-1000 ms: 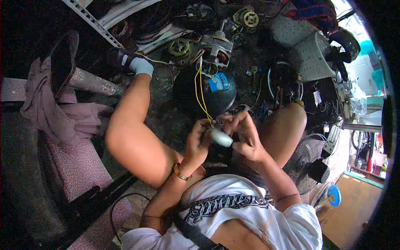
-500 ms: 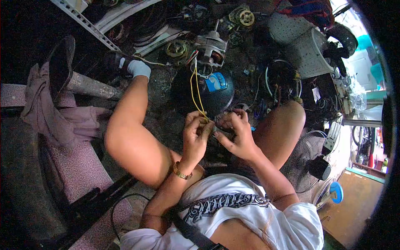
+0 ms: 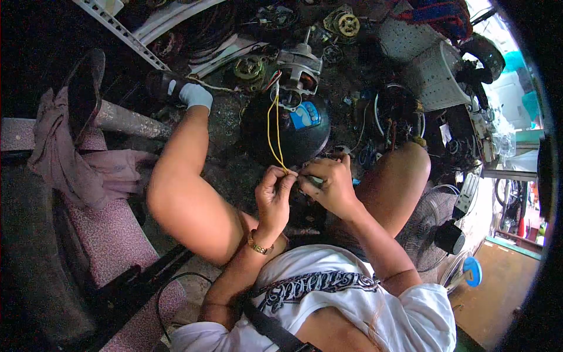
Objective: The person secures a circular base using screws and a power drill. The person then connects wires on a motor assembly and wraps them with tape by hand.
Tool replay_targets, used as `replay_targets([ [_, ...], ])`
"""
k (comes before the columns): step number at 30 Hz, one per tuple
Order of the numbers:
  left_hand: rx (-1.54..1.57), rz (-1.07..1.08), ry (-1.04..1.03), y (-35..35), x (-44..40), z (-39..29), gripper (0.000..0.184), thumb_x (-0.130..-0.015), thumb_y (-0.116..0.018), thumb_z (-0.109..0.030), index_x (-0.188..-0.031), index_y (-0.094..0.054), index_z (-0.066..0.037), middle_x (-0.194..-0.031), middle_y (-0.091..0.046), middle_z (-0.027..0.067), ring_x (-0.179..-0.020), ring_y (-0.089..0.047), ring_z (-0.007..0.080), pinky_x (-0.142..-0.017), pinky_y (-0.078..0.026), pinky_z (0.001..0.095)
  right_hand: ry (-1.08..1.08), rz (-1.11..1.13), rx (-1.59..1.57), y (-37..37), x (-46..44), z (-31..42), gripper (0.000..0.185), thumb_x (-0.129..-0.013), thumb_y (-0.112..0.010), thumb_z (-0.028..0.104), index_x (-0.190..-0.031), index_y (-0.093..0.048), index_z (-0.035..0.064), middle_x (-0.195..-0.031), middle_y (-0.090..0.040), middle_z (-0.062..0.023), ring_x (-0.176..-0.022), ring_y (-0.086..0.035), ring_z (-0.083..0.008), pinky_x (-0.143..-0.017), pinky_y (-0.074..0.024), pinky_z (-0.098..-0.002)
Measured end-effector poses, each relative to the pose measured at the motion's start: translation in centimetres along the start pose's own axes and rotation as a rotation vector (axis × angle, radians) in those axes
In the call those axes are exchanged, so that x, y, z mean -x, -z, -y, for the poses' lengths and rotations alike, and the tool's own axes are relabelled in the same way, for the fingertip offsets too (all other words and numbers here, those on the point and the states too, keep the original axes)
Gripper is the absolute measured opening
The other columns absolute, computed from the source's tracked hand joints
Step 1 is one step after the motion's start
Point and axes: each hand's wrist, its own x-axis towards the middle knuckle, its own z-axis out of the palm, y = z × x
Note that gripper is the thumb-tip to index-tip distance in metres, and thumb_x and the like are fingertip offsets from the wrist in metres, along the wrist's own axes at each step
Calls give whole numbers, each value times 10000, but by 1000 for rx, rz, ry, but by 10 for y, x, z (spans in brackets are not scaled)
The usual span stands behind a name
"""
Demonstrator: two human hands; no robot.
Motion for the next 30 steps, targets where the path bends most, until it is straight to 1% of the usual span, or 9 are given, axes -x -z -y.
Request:
replay_targets([
  [3, -37, -35, -1, 2, 3, 4, 86, -912, -568, -107, -932, -623, -43, -820, -559, -24, -747, -499, 52, -682, -408, 198, 53, -69, 72, -4, -1, -3, 144, -703, -687, 233, -787, -673, 118, -752, -618, -67, -763, -608, -286, -738, -340, -477],
  [5, 126, 11, 346, 5, 5, -5, 133, -918, -563, -123, -1003, -640, -57, -776, -521, -43, -626, -450, 28, -550, -374, 175, 1, -19, 37, -5, -4, -9, 130, -716, -689, 228, -787, -675, 119, -767, -622, -64, -786, -607, -279, -773, -344, -486],
  [8, 258, 5, 452, 5, 8, -7, 185, -919, -560, -127, -1079, -634, -69, -757, -491, -57, -553, -404, 19, -474, -331, 166, -16, 30, 22, -11, -6, -14, 143, -718, -697, 229, -804, -683, 116, -793, -627, -58, -819, -606, -273, -815, -341, -513],
  [14, 586, -173, 667, 3, 2, -14, 80, -908, -587, -150, -887, -590, -73, -677, -483, -42, -527, -412, 39, -475, -343, 192, 46, 27, -86, -35, -10, -29, 167, -740, -706, 226, -867, -697, 119, -826, -632, -53, -904, -600, -263, -939, -256, -642],
  [18, 639, -39, 760, 18, 3, 2, 153, -902, -605, -229, -858, -546, -95, -678, -489, -36, -536, -431, 57, -485, -353, 199, 37, 75, -150, -41, -18, -34, 218, -730, -728, 238, -916, -692, 130, -839, -637, -52, -925, -598, -263, -974, -206, -669],
  [21, 711, 82, 840, 23, 5, 6, 199, -891, -619, -295, -924, -562, -107, -690, -497, -38, -561, -456, 60, -491, -361, 202, 20, 30, -232, -40, -22, -30, 299, -690, -762, 253, -953, -677, 140, -863, -620, -48, -933, -576, -275, -958, -250, -632],
  [23, 759, 74, 897, 18, 4, -8, 178, -874, -640, -241, -961, -579, -98, -785, -543, -4, -579, -445, 73, -498, -361, 210, 66, -108, -271, -32, -26, -21, 317, -646, -789, 155, -907, -636, 62, -896, -603, -79, -915, -558, -275, -901, -373, -412],
  [26, 678, 148, 838, 19, 5, -6, 270, -875, -631, -353, -977, -588, -106, -735, -543, -29, -579, -483, 62, -513, -398, 203, 77, -154, -247, -24, -23, -17, 385, -601, -805, 129, -922, -609, 49, -952, -575, -107, -926, -527, -302, -806, -407, -352],
  [30, 548, 56, 786, 13, 10, -2, 240, -877, -639, -279, -1021, -569, -99, -782, -566, -32, -581, -484, 52, -510, -403, 200, 21, -199, -137, -12, -16, -4, 403, -579, -793, 81, -926, -590, 57, -936, -559, -103, -906, -520, -308, -778, -411, -360],
])
